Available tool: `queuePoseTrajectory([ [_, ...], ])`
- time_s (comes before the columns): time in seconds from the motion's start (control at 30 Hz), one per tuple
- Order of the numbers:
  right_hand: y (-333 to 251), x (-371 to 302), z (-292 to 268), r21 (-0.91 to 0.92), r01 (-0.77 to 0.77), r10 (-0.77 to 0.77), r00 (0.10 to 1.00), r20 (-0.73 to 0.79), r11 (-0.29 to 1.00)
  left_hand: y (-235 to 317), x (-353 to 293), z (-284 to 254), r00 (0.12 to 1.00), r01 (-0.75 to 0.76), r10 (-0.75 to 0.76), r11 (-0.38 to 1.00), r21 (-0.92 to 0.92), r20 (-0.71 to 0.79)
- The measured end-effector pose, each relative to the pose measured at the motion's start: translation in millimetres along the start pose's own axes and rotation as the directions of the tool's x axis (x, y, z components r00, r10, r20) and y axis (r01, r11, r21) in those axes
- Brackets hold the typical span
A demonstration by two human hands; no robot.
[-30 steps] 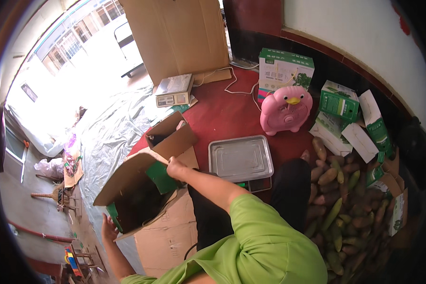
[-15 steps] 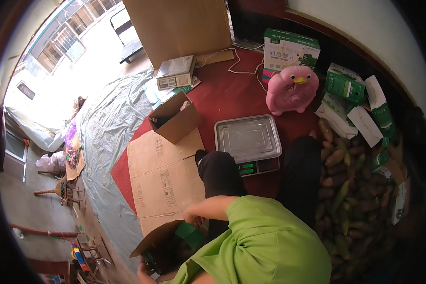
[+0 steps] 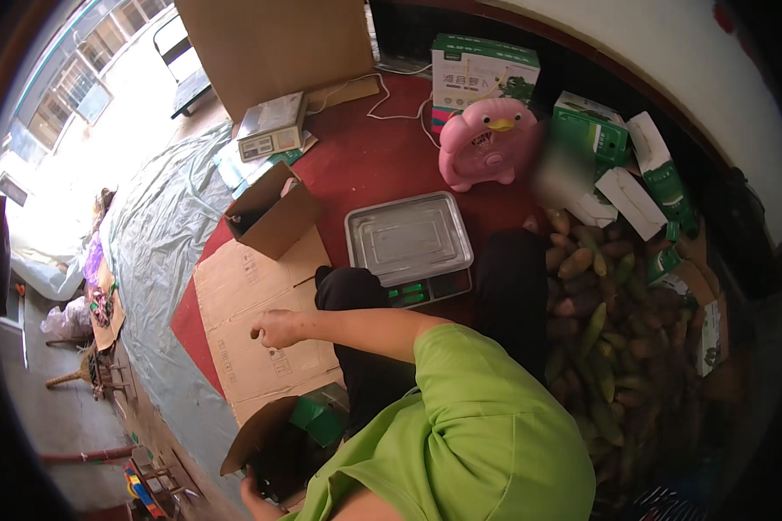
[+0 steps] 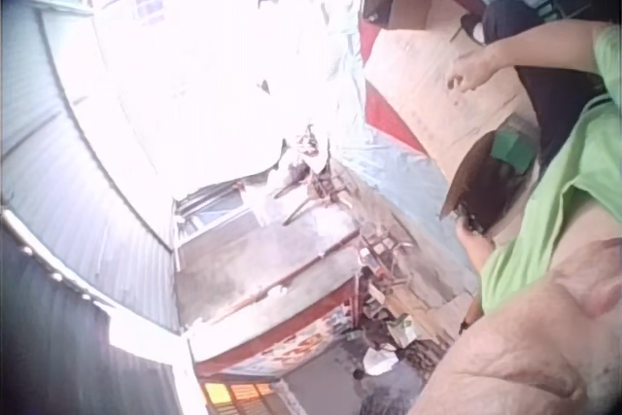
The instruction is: Sort, weigh, and pack produce into boxes.
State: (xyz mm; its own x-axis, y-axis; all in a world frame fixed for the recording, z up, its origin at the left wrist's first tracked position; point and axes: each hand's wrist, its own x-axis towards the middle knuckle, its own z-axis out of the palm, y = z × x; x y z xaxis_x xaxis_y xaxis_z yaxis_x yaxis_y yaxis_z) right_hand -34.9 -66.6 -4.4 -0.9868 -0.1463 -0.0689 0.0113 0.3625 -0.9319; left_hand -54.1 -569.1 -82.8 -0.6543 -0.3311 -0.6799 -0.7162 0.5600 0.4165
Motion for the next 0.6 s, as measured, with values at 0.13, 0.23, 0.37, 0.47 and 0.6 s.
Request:
queuePoseTrajectory([
  [0.13, 4, -28, -80, -0.049, 0.027, -0.039, 0.968, -0.249, 0.998, 59, -11, 9, 0.972, -0.235, 0.236, 0.953, 0.192, 0.017],
  [0.23, 20, -69, -135, -0.019, -0.066, 0.053, 0.913, -0.404, 0.998, 93, -17, 25, 0.917, -0.394, 0.394, 0.866, 0.306, 0.066],
  [0.37, 74, -138, -196, -0.102, -0.198, 0.108, 0.822, -0.560, 0.975, 144, -25, 53, 0.793, -0.594, 0.589, 0.693, 0.408, 0.154],
  [0.47, 100, -195, -233, -0.017, -0.287, 0.201, 0.711, -0.674, 0.958, 172, -38, 69, 0.678, -0.704, 0.705, 0.541, 0.460, 0.208],
  [0.6, 168, -285, -267, 0.158, -0.266, 0.271, 0.472, -0.839, 0.951, 222, -56, 109, 0.463, -0.830, 0.830, 0.283, 0.480, 0.312],
])
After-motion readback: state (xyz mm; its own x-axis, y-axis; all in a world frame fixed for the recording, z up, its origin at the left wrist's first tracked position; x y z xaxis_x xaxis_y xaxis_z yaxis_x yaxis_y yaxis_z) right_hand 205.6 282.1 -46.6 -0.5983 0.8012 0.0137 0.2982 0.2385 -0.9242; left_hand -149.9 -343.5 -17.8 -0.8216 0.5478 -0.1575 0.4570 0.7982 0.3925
